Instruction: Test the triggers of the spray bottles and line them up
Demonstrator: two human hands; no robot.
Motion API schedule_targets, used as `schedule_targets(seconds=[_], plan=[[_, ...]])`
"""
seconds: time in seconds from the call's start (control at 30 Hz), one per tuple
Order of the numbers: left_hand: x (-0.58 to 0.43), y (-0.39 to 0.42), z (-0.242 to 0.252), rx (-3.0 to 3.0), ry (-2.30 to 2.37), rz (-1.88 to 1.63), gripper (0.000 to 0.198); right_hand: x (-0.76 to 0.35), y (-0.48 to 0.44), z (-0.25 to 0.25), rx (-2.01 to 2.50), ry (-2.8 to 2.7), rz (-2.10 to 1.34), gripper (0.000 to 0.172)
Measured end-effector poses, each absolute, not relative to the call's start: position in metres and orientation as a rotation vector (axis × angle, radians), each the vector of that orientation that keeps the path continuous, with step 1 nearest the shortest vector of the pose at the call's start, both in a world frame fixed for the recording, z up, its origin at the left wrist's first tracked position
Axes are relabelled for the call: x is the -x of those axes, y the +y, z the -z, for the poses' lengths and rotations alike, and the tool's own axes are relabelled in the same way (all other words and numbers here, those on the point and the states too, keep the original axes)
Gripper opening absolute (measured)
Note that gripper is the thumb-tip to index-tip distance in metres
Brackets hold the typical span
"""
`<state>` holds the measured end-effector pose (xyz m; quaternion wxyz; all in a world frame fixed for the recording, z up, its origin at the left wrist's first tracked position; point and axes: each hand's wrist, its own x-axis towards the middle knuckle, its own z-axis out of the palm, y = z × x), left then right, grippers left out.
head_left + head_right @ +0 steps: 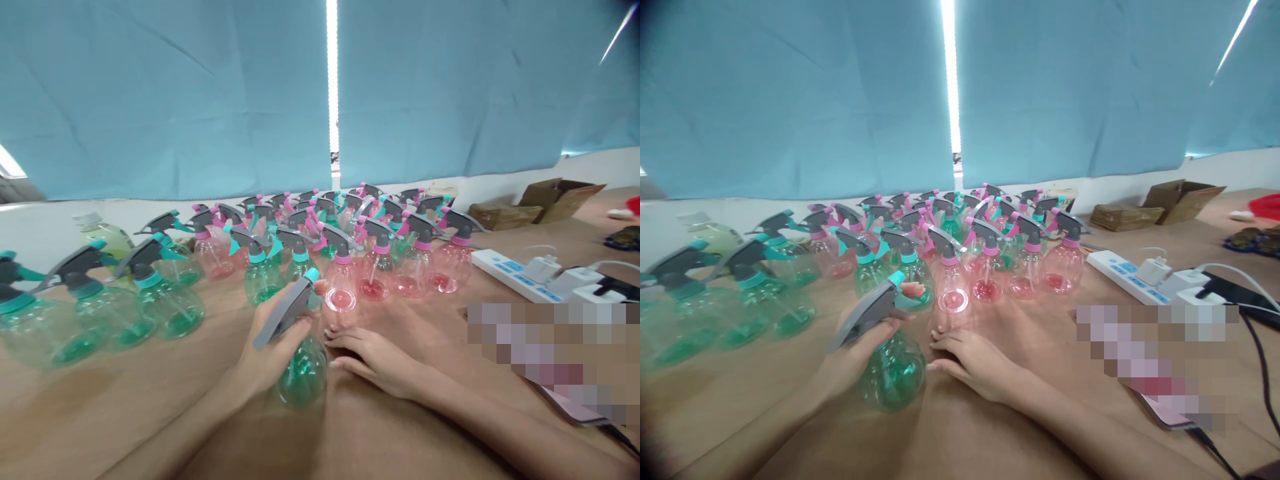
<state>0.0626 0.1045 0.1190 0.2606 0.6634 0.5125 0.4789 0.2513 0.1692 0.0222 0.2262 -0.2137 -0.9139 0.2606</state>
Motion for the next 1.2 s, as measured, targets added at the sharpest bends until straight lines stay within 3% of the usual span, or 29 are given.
schedule_targets(seconds=[0.73, 1.2], plan=[[-0.0629, 0.1033, -0.1200, -1.781, 1.427, -1.255, 0.030, -0.2513, 0.1696, -0.0201, 0.593, -2.516, -0.719, 0.040], [-0.0621, 0.1036, -0.1238, -1.859, 1.482, -1.257, 0.014, -0.2514, 0.1706, -0.0183, 0.587, -2.508, -0.717, 0.040]])
